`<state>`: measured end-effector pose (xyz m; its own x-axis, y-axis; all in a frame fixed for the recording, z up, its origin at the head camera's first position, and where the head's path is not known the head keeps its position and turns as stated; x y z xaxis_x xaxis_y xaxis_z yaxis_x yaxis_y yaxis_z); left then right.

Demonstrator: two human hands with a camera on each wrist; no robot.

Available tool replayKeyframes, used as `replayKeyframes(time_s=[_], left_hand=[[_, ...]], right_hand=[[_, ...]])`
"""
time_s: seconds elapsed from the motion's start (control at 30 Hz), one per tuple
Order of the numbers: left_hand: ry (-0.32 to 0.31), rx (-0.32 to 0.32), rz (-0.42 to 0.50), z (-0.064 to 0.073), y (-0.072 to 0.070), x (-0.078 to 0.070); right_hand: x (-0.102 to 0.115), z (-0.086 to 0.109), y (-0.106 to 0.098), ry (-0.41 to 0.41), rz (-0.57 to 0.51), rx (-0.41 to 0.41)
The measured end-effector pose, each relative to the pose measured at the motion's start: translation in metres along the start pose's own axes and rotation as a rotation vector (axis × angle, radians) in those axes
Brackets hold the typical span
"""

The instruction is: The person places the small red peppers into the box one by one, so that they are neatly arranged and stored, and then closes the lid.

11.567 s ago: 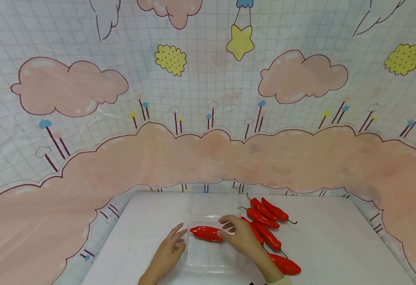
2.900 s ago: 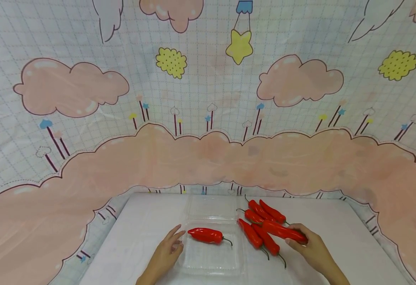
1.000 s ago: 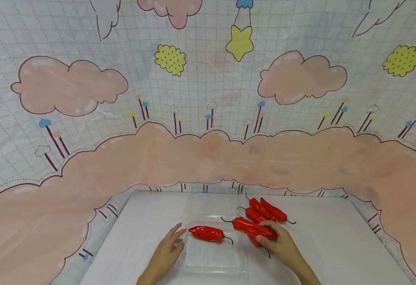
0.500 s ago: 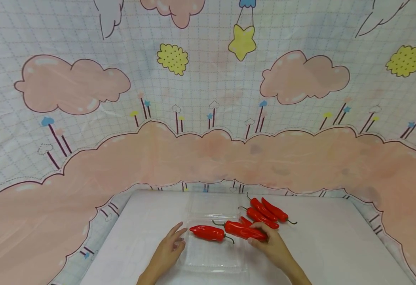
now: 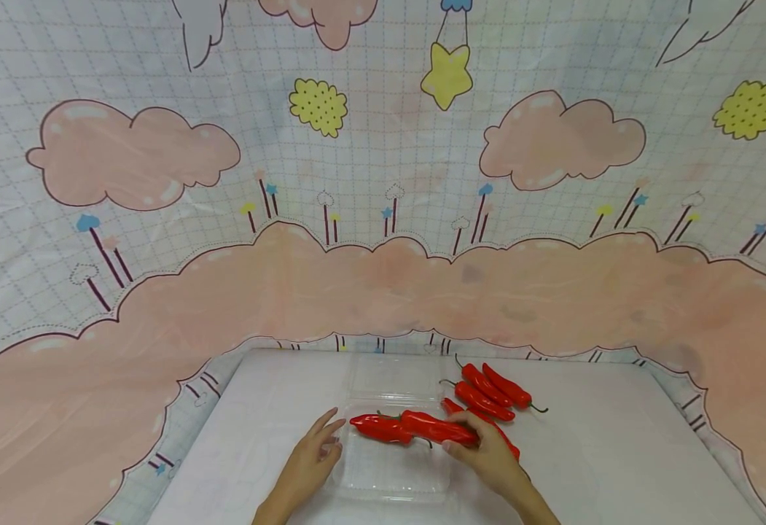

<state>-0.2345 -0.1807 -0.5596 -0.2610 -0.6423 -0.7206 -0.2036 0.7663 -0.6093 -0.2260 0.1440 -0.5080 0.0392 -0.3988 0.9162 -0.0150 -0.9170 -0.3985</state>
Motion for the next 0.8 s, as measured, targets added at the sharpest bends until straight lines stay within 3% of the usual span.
replayKeyframes(time_s=[0.5,0.8], left_hand=[[-0.002,-0.011,-0.007,-0.001,0.0,-0.002],[-0.003,-0.001,-0.01,0.0,0.001,-0.002]], right_hand=[[0.009,-0.002,0.018,0.012,-0.02,0.04],[0.013,-0.004,0.031,-0.007,0.047,0.026]])
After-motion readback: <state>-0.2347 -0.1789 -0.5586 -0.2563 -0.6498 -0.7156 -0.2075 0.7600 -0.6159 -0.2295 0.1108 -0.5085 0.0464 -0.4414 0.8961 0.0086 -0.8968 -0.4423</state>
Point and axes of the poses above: each hand's wrist, its own z-axis away from the middle knuckle, its own y-axis out of the palm, x = y × z, the point moved 2 cm from there along -z, towards the middle knuckle, and after that the axes turned 10 degrees about -x, right-handed, at the moved point
